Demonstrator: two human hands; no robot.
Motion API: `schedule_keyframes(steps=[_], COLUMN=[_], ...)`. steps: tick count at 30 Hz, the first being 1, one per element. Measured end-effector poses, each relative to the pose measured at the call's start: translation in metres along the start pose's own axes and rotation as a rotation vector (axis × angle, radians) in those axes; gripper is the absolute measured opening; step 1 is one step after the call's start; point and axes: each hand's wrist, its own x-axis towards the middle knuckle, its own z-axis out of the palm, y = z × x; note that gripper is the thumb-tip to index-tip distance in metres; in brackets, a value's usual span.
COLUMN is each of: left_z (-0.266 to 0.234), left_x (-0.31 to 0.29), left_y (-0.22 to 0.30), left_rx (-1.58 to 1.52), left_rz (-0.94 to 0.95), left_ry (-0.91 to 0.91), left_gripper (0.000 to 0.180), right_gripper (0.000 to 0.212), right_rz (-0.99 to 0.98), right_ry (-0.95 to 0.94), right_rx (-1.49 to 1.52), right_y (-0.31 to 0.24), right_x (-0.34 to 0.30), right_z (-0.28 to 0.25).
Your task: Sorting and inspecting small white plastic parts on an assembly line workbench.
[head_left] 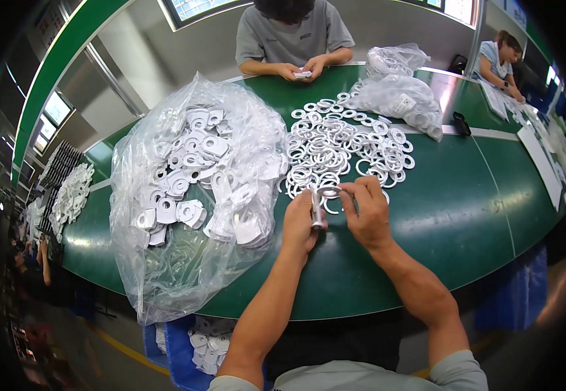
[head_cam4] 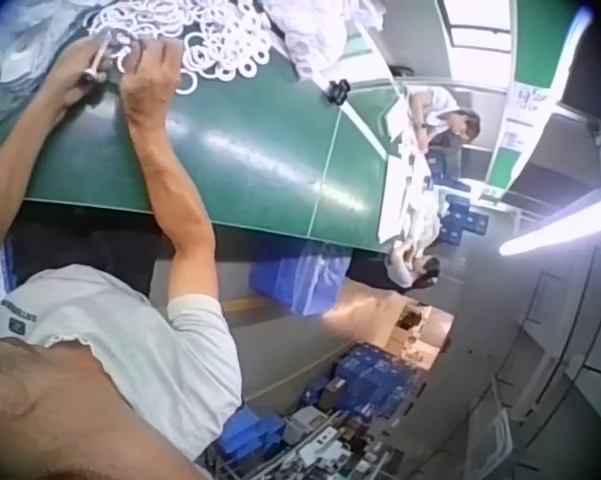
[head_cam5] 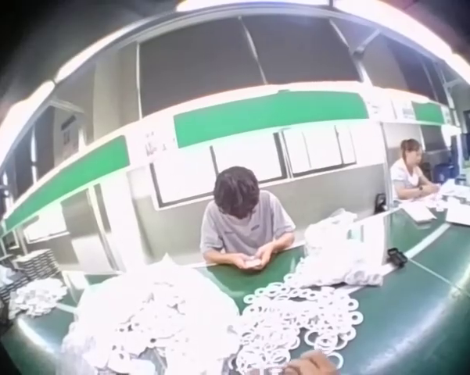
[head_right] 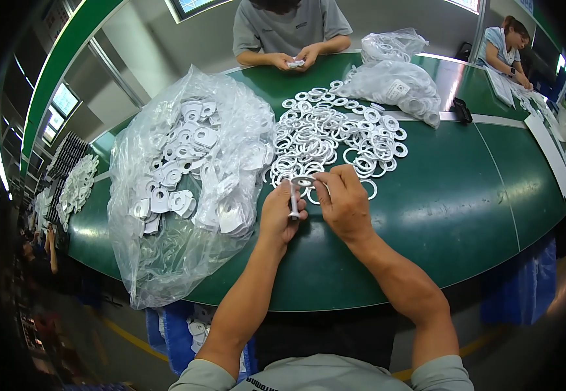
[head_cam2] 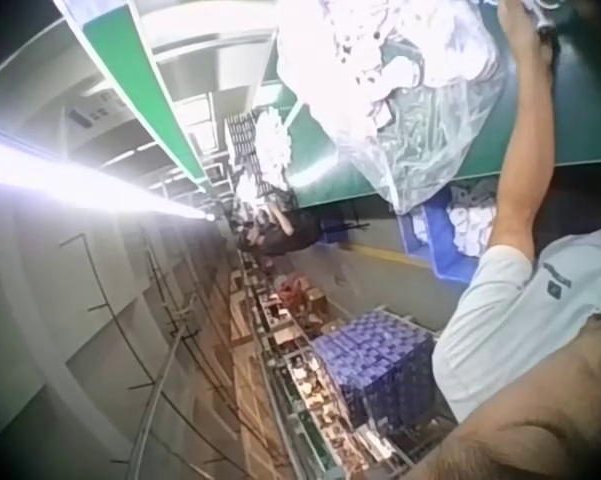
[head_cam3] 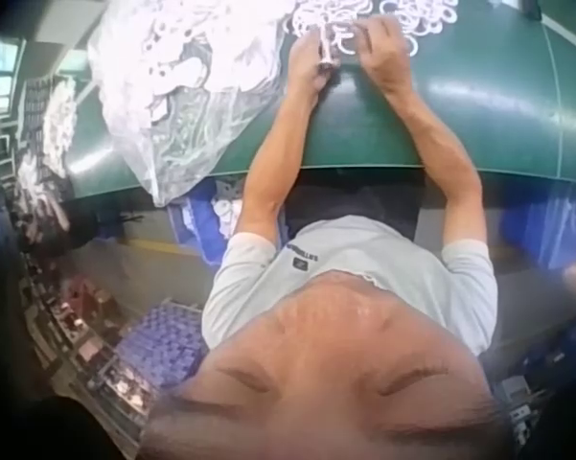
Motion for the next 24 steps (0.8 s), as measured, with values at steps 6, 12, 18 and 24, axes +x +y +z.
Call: schedule_keyframes(steps=[6, 12, 18, 24], left_z=[-0.003, 0.007, 0.0, -0.007], left_x=[0.005, -0.002, -0.004, -0.001], left_y=[-0.01, 0.002, 0.011, -0.016], left_rx=[0.262, 0.017, -0.175, -0.366], left_rz=[0.148, 0.066, -0.104, -0.146], left_ry=[-0.006, 0.01, -0.148, -0.407], left_gripper=[0.023, 0.029, 0.039, 0.03], right_gripper=[0.021, 0.026, 0.029, 0.026], right_rz=[-0.15, -0.248, -0.149, -0.263], right_ry=[0.021, -0.109, 0.038, -0.122], right_rx=[-0.107, -0.107, -0.073, 0.03], right_y=[0.009, 0.015, 0.009, -0.007], right_x=[0.004, 0.002, 0.004, -0.003], right_z=[-0.003, -0.003, -0.007, 0.01])
